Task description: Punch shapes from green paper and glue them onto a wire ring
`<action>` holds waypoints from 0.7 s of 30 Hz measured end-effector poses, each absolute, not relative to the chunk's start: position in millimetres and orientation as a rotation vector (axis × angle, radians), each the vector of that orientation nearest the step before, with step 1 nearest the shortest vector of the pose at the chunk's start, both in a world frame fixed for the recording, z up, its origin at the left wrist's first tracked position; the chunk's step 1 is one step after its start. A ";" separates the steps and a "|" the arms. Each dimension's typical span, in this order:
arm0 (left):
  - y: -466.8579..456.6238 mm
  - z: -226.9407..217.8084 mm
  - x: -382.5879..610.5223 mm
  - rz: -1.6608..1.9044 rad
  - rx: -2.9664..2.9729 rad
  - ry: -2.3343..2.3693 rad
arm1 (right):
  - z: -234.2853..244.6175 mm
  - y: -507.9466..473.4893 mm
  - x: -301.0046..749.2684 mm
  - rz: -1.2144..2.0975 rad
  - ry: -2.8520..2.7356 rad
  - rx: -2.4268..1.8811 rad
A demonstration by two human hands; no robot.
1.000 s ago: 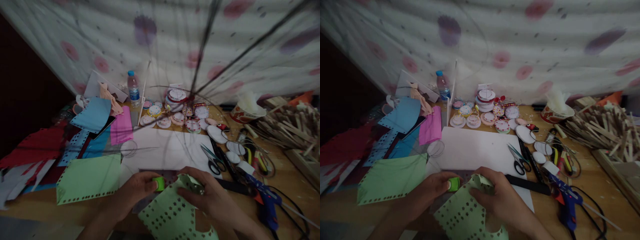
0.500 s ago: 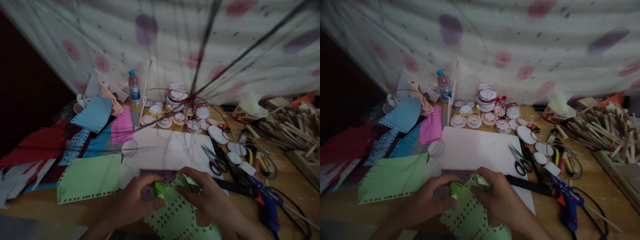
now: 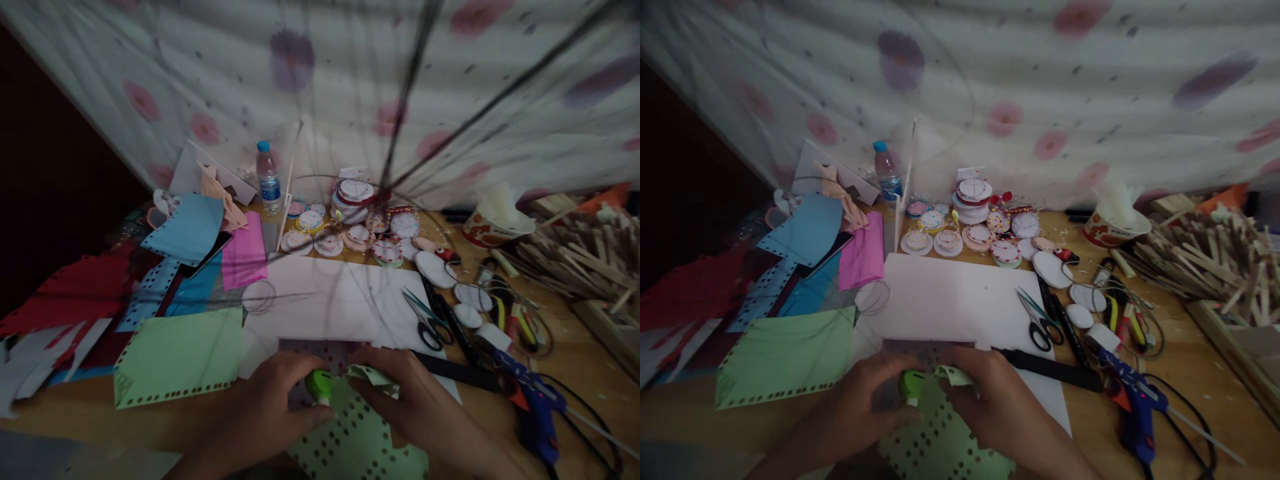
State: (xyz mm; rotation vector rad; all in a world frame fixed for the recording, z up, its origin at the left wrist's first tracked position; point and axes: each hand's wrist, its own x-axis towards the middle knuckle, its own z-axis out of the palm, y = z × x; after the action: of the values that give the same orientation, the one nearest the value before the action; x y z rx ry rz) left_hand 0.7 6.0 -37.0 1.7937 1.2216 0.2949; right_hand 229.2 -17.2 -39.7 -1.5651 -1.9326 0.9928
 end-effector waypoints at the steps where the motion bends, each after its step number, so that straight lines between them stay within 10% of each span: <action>1: 5.5 -37.7 0.4 0.299 1.793 1.229 | -42.1 -18.6 230.5 0.985 -1.929 -1.584; 21: 3.9 -35.0 2.5 0.313 1.773 1.213 | -25.4 -8.6 217.3 1.220 -1.875 -1.279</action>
State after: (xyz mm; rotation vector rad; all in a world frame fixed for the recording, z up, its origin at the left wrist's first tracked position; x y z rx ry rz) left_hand 2.5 3.9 -35.0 1.7735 1.2133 0.3131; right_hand 217.3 -8.6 -25.4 -1.2795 -1.8752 1.2205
